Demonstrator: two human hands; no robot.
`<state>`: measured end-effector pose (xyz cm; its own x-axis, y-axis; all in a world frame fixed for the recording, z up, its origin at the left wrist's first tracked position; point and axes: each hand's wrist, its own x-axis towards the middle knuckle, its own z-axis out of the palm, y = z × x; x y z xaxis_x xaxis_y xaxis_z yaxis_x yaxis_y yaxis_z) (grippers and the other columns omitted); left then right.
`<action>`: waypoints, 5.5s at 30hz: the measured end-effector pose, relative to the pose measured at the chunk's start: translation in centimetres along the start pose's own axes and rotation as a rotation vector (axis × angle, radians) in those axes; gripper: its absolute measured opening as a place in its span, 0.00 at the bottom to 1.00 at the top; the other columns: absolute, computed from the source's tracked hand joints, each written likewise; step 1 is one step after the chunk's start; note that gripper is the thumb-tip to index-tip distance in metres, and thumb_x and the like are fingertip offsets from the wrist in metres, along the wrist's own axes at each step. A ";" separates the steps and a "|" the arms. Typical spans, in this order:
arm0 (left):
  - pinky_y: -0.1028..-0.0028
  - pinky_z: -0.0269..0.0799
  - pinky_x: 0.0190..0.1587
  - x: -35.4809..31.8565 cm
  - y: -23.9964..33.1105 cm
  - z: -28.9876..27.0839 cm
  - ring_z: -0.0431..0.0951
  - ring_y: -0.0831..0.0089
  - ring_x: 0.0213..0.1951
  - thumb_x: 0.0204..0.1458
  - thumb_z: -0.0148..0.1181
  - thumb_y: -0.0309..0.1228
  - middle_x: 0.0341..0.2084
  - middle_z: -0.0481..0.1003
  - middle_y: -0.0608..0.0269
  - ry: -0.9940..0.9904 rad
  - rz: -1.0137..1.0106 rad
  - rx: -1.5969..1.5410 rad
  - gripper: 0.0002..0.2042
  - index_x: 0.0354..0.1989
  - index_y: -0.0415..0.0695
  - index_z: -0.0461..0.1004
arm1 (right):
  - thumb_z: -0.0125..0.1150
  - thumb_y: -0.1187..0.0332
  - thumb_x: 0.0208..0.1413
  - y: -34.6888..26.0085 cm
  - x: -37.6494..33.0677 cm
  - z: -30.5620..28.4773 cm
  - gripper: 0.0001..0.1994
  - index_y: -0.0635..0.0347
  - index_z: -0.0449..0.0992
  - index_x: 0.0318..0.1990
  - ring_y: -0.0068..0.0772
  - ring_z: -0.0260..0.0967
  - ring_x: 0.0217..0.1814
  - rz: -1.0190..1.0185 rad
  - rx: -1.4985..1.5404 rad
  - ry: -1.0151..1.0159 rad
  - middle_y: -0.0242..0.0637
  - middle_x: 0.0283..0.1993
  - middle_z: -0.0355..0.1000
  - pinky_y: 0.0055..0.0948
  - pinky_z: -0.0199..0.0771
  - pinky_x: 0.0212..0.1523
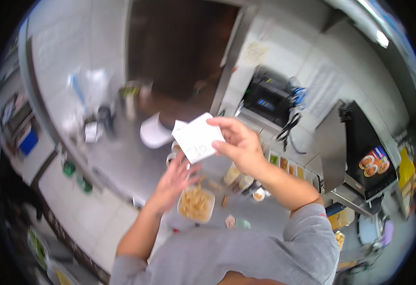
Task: The person organizes and garnishes various food dishes on a prep counter, including tofu and green beans, before arranging them with spring rolls and soup to fulfill orders. They handle order tickets from a rail, placing them with the corresponding plates at the pass-through window.
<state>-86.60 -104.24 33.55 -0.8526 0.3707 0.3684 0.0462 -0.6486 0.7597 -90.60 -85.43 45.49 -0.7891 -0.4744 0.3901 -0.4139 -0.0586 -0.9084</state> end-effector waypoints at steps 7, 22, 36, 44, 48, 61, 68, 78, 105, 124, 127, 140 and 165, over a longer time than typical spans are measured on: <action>0.57 0.55 0.63 0.1 0.4 -0.1 0.59 0.52 0.61 0.50 0.58 0.37 0.60 0.58 0.50 0.218 0.105 -0.340 0.38 0.66 0.49 0.43 | 0.53 0.83 0.53 4.5 -7.6 4.0 0.20 0.66 0.64 0.54 0.20 0.67 0.46 0.183 0.171 0.047 0.38 0.48 0.70 0.17 0.67 0.39; 0.71 0.59 0.55 -3.8 -0.1 -4.3 0.69 0.66 0.48 0.13 0.80 0.38 0.43 0.68 0.63 0.136 0.006 0.130 0.68 0.68 0.43 0.38 | 0.55 0.86 0.46 5.5 -10.4 3.8 0.21 0.68 0.67 0.51 0.26 0.68 0.47 0.317 0.305 0.181 0.39 0.45 0.69 0.24 0.68 0.48; 0.64 0.68 0.27 -5.0 -1.7 -2.7 0.72 0.56 0.28 0.35 0.57 0.17 0.31 0.66 0.55 0.676 0.342 1.558 0.40 0.63 0.47 0.53 | 0.49 0.84 0.49 12.6 -8.3 7.1 0.14 0.67 0.75 0.43 0.22 0.62 0.43 0.290 0.038 0.015 0.34 0.43 0.66 0.19 0.60 0.43; 0.66 0.70 0.24 -5.8 0.8 -9.9 0.73 0.57 0.25 0.36 0.54 0.16 0.35 0.68 0.56 0.474 0.366 1.621 0.40 0.64 0.48 0.52 | 0.62 0.68 0.50 13.6 -2.4 14.0 0.17 0.70 0.73 0.46 0.26 0.62 0.49 0.065 0.037 0.230 0.36 0.48 0.63 0.25 0.60 0.52; 0.67 0.72 0.31 -5.9 3.4 -12.4 0.74 0.58 0.29 0.41 0.54 0.16 0.40 0.69 0.55 0.349 0.241 1.400 0.40 0.66 0.46 0.45 | 0.65 0.69 0.49 13.9 0.4 16.4 0.16 0.69 0.75 0.44 0.24 0.65 0.47 0.223 0.021 0.430 0.34 0.45 0.68 0.24 0.64 0.49; 0.56 0.58 0.59 -0.7 5.8 -11.9 0.63 0.63 0.58 0.53 0.56 0.34 0.57 0.63 0.61 -0.049 -0.519 -0.341 0.27 0.60 0.45 0.56 | 0.58 0.75 0.54 9.5 3.3 16.7 0.14 0.66 0.71 0.48 0.22 0.70 0.43 0.265 0.198 0.552 0.36 0.43 0.74 0.24 0.72 0.44; 0.63 0.63 0.58 3.3 8.0 -8.2 0.67 0.66 0.55 0.55 0.52 0.24 0.52 0.67 0.58 0.128 -0.148 -0.327 0.21 0.57 0.38 0.58 | 0.60 0.74 0.53 4.9 5.2 11.9 0.17 0.65 0.69 0.51 0.22 0.68 0.47 0.112 -0.098 0.354 0.35 0.45 0.72 0.25 0.70 0.48; 0.70 0.65 0.52 4.1 8.6 -8.7 0.72 0.72 0.46 0.48 0.61 0.20 0.43 0.72 0.59 0.301 0.081 -0.063 0.19 0.48 0.37 0.64 | 0.63 0.63 0.47 -17.6 26.5 -4.0 0.25 0.64 0.67 0.52 0.41 0.61 0.57 -1.076 -1.835 0.940 0.46 0.52 0.66 0.36 0.61 0.56; 0.75 0.66 0.46 4.2 18.6 -31.0 0.73 0.77 0.39 0.46 0.62 0.20 0.36 0.74 0.62 0.226 -0.108 0.124 0.13 0.40 0.38 0.68 | 0.49 0.69 0.50 -15.2 51.9 8.6 0.18 0.66 0.67 0.49 0.45 0.57 0.60 -0.905 -2.094 0.709 0.48 0.54 0.63 0.46 0.53 0.60; 0.75 0.66 0.46 2.9 18.7 -33.3 0.73 0.77 0.39 0.46 0.62 0.20 0.36 0.75 0.62 0.327 -0.124 0.069 0.13 0.39 0.38 0.69 | 0.52 0.59 0.55 -16.6 50.3 7.0 0.20 0.56 0.66 0.54 0.41 0.58 0.62 -0.815 -2.203 0.697 0.40 0.57 0.63 0.54 0.44 0.65; 0.75 0.66 0.47 2.6 18.8 -33.3 0.73 0.76 0.39 0.46 0.63 0.20 0.36 0.75 0.62 0.312 -0.110 0.053 0.13 0.39 0.38 0.69 | 0.52 0.58 0.55 -16.2 50.1 6.2 0.21 0.58 0.66 0.53 0.42 0.56 0.63 -0.963 -2.214 0.701 0.44 0.56 0.63 0.53 0.43 0.65; 0.74 0.65 0.48 1.9 19.0 -33.9 0.73 0.75 0.40 0.45 0.62 0.20 0.38 0.74 0.60 0.360 -0.115 0.085 0.15 0.42 0.37 0.68 | 0.50 0.55 0.56 -16.7 39.7 -3.3 0.24 0.68 0.67 0.51 0.50 0.57 0.60 -0.850 -1.870 1.524 0.52 0.57 0.62 0.53 0.45 0.62; 0.73 0.65 0.49 3.1 9.8 -19.0 0.73 0.74 0.41 0.45 0.62 0.19 0.39 0.74 0.60 0.258 -0.258 0.123 0.17 0.45 0.36 0.67 | 0.48 0.44 0.55 -23.2 26.4 -10.5 0.37 0.74 0.59 0.58 0.56 0.47 0.67 -0.803 -1.665 1.495 0.62 0.61 0.56 0.51 0.40 0.66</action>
<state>-98.65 -122.10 31.97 -0.9468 0.3211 0.0218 -0.1378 -0.4655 0.8743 -106.60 -87.36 78.46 0.3011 0.0247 0.9533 0.0448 0.9982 -0.0400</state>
